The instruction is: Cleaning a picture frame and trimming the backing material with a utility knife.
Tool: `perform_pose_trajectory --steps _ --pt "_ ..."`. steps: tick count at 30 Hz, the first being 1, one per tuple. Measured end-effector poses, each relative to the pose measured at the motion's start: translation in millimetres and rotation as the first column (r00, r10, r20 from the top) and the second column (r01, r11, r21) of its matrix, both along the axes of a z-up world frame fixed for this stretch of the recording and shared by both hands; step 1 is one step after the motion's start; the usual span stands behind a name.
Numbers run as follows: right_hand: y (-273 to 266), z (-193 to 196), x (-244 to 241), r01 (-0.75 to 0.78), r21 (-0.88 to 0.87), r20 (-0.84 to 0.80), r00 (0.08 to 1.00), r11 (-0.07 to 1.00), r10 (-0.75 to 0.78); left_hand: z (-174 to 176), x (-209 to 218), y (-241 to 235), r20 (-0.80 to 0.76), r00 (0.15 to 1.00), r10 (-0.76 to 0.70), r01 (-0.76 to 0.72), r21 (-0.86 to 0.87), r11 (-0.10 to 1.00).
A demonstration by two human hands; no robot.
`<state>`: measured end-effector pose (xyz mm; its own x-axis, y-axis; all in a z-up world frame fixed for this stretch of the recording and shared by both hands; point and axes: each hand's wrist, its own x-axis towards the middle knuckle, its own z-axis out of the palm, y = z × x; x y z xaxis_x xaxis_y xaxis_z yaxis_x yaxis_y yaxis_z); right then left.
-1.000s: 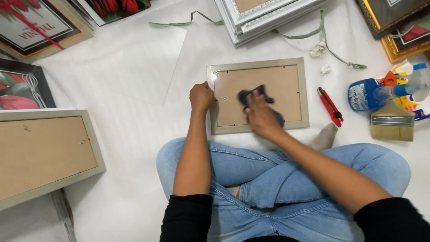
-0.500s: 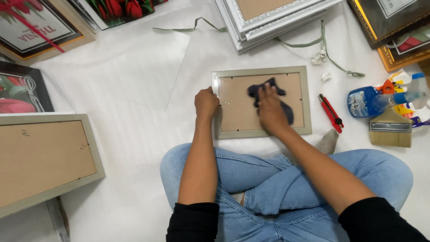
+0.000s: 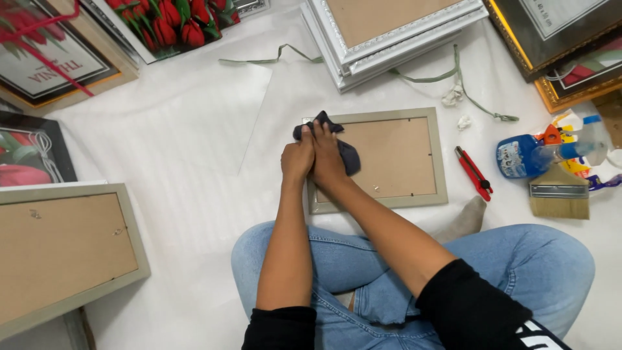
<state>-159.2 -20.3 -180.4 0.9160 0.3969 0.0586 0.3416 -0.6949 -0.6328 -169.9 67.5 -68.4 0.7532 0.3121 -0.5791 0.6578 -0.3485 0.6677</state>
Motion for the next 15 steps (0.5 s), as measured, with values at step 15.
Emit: perform_pose_trajectory --steps 15 --pt "-219 -31 59 0.276 -0.324 0.071 0.961 0.905 -0.268 -111 14 17 0.099 0.987 -0.130 0.111 0.178 0.978"
